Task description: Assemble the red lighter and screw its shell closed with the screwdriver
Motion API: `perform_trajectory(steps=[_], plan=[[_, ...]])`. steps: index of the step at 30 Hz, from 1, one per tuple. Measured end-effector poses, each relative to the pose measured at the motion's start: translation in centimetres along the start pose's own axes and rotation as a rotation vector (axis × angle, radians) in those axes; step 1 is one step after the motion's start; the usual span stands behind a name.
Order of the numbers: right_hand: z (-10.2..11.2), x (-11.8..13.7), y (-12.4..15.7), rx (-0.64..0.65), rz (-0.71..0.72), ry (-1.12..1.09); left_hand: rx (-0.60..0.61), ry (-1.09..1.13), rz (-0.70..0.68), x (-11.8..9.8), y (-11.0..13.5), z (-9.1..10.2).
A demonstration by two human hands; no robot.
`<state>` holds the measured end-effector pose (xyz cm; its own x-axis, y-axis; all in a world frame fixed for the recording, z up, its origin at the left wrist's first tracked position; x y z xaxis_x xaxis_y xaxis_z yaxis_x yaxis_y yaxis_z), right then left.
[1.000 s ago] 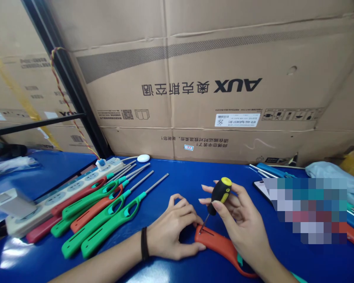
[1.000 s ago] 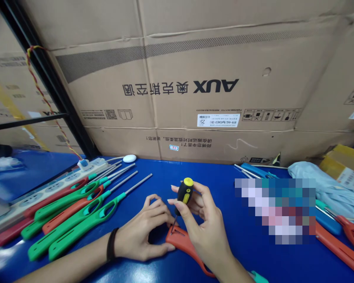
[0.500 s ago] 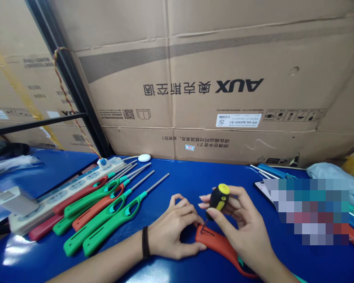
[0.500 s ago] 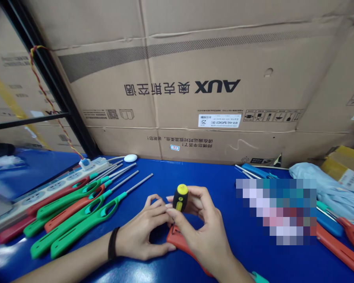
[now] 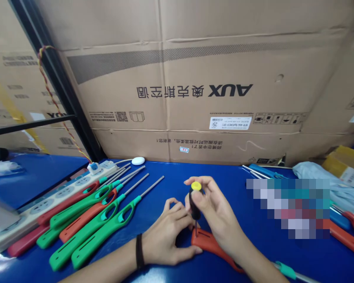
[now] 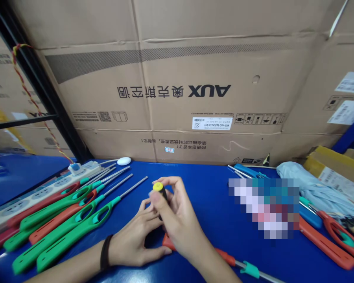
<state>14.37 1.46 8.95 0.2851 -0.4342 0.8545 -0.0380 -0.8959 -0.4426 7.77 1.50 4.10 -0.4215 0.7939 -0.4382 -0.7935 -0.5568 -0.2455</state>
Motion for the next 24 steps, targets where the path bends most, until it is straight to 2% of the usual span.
perform_trajectory(steps=[3,6,8,11,17,20,24], plan=[[-0.2,0.4,0.1,-0.024,0.034,-0.059,-0.003,-0.002,0.004,0.1,0.0,0.0],[-0.2,0.4,0.4,0.024,-0.011,0.023,0.002,0.015,-0.003,0.1,0.0,-0.1],[-0.1,1.0,0.4,0.049,0.024,0.083,0.006,0.012,-0.004,0.2,0.0,-0.2],[-0.4,1.8,0.7,0.082,0.076,0.055,-0.004,-0.001,-0.012,0.3,0.1,-0.3],[-0.6,1.0,1.1,0.103,-0.043,0.041,-0.018,-0.022,-0.010,0.1,0.1,-0.1],[-0.3,1.5,1.0,0.066,0.015,0.076,-0.012,-0.022,-0.019,0.0,0.1,-0.1],[0.2,1.7,1.1,-0.010,0.071,-0.030,-0.022,-0.011,-0.028,0.0,0.1,-0.1]])
Point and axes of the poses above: each hand's wrist, its own y-axis away from the middle knuckle, its own z-axis out of the back of the hand, x = y × z, the point moved 9 cm from there along -y, towards the middle knuckle, and after that the axes turned 8 degrees about z, right-handed, at the moved point
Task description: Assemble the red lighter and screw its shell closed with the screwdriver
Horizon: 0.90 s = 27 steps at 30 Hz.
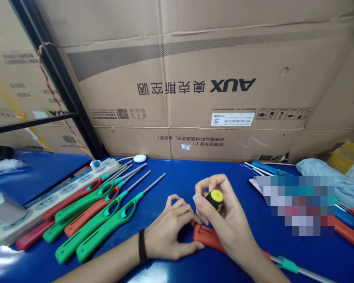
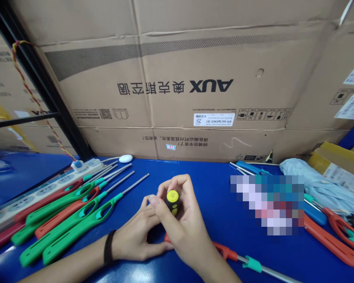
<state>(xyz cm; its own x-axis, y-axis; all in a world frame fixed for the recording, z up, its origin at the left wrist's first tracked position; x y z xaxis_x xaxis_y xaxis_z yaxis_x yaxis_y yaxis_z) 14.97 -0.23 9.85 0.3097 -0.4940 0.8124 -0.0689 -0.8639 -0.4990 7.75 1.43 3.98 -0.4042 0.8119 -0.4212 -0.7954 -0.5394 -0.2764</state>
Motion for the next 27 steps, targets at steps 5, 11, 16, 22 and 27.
perform_trajectory(steps=[5,11,16,22,27], plan=[[-0.1,-0.3,0.0,0.084,-0.026,0.116,-0.001,0.008,0.012,0.1,0.0,0.0],[0.2,0.2,0.4,-0.012,0.033,0.140,-0.010,0.017,0.004,0.1,0.0,-0.1],[-0.1,-0.7,0.4,0.057,-0.027,0.093,0.000,0.006,0.014,0.0,-0.1,0.1],[0.2,0.4,-0.2,-0.034,0.066,0.095,0.010,0.012,0.012,0.1,0.1,-0.1],[-0.4,-0.3,0.0,0.042,-0.020,-0.028,0.002,0.007,0.019,0.1,-0.1,-0.1]])
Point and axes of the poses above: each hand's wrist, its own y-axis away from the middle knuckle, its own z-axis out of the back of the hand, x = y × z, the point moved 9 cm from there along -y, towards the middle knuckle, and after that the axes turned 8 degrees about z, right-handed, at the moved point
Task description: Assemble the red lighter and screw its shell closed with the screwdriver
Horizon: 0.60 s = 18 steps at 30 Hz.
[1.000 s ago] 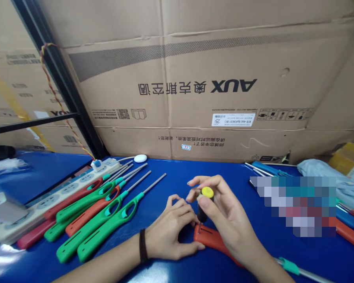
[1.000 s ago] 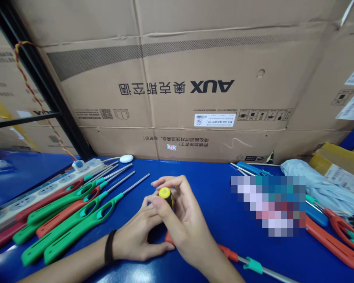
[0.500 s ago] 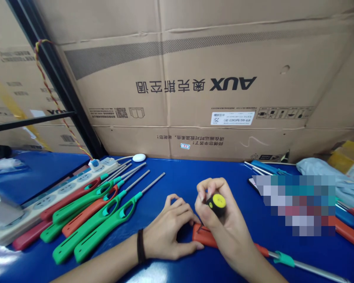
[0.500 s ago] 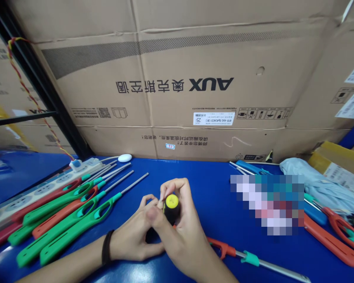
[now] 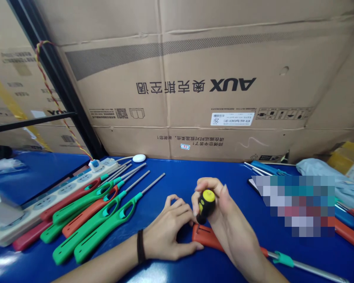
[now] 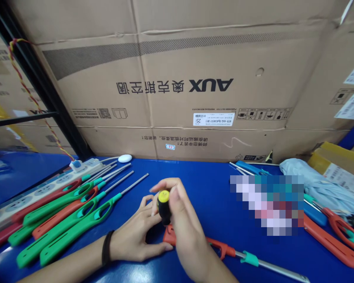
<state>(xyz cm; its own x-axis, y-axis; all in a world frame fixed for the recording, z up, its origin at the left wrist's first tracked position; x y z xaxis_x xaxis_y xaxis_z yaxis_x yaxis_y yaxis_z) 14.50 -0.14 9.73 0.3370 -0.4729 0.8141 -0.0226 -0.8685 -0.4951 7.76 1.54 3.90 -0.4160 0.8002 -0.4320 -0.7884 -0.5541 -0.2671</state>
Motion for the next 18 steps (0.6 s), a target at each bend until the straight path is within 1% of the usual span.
perform_trajectory(steps=[2,4,6,9,11,14,16,18], plan=[[0.1,0.0,0.0,0.020,-0.021,0.063,0.006,-0.001,0.008,0.0,0.0,0.0],[0.3,0.5,-0.1,0.002,0.010,0.138,-0.001,-0.007,0.002,0.0,0.0,0.1],[-0.1,0.6,-0.2,0.020,0.016,0.096,-0.030,-0.014,-0.006,0.0,0.1,0.2],[-1.1,0.2,0.0,0.100,-0.036,0.002,-0.042,-0.001,-0.013,0.1,0.2,0.0],[-1.6,0.1,0.2,0.161,-0.044,0.036,-0.036,0.019,-0.019,0.1,0.3,-0.1],[-2.0,0.5,0.3,0.224,-0.027,0.144,-0.046,0.045,-0.038,0.0,0.3,0.1],[-2.1,0.7,0.3,0.225,-0.024,0.178,-0.044,0.038,-0.041,-0.1,0.2,0.1],[-2.3,0.7,0.3,0.207,-0.030,0.140,-0.043,0.020,-0.035,-0.1,0.1,0.1]])
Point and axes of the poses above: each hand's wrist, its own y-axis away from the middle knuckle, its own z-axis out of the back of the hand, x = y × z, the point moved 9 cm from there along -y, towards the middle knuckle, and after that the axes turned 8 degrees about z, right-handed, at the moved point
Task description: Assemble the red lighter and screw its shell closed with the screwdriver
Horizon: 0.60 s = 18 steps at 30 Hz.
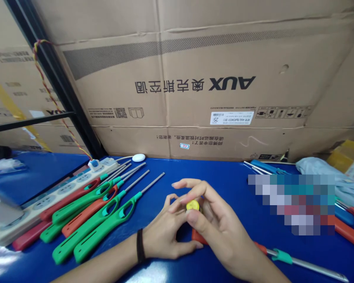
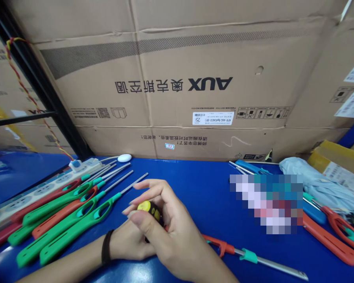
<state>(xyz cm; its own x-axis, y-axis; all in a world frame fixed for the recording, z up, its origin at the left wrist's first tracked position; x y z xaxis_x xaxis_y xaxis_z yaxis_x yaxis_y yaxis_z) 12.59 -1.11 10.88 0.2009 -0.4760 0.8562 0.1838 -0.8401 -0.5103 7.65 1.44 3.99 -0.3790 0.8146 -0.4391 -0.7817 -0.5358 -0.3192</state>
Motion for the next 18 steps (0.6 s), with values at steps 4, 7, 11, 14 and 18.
perform_trajectory(steps=[4,7,11,14,18], plan=[[0.03,-0.60,0.23,-0.050,-0.020,-0.025,0.002,-0.015,0.002,0.11,0.03,-0.19],[0.22,-0.86,0.32,-0.040,-0.041,-0.004,-0.003,-0.017,0.014,0.32,0.14,-0.28],[0.24,-0.15,0.03,0.013,0.000,0.030,0.004,-0.011,0.023,0.32,0.10,-0.27],[0.11,-0.25,0.04,0.011,-0.006,-0.019,0.016,0.002,0.022,0.20,-0.04,-0.26],[-0.28,-0.84,0.44,0.039,-0.056,0.030,0.016,0.025,0.017,0.29,0.02,-0.38]])
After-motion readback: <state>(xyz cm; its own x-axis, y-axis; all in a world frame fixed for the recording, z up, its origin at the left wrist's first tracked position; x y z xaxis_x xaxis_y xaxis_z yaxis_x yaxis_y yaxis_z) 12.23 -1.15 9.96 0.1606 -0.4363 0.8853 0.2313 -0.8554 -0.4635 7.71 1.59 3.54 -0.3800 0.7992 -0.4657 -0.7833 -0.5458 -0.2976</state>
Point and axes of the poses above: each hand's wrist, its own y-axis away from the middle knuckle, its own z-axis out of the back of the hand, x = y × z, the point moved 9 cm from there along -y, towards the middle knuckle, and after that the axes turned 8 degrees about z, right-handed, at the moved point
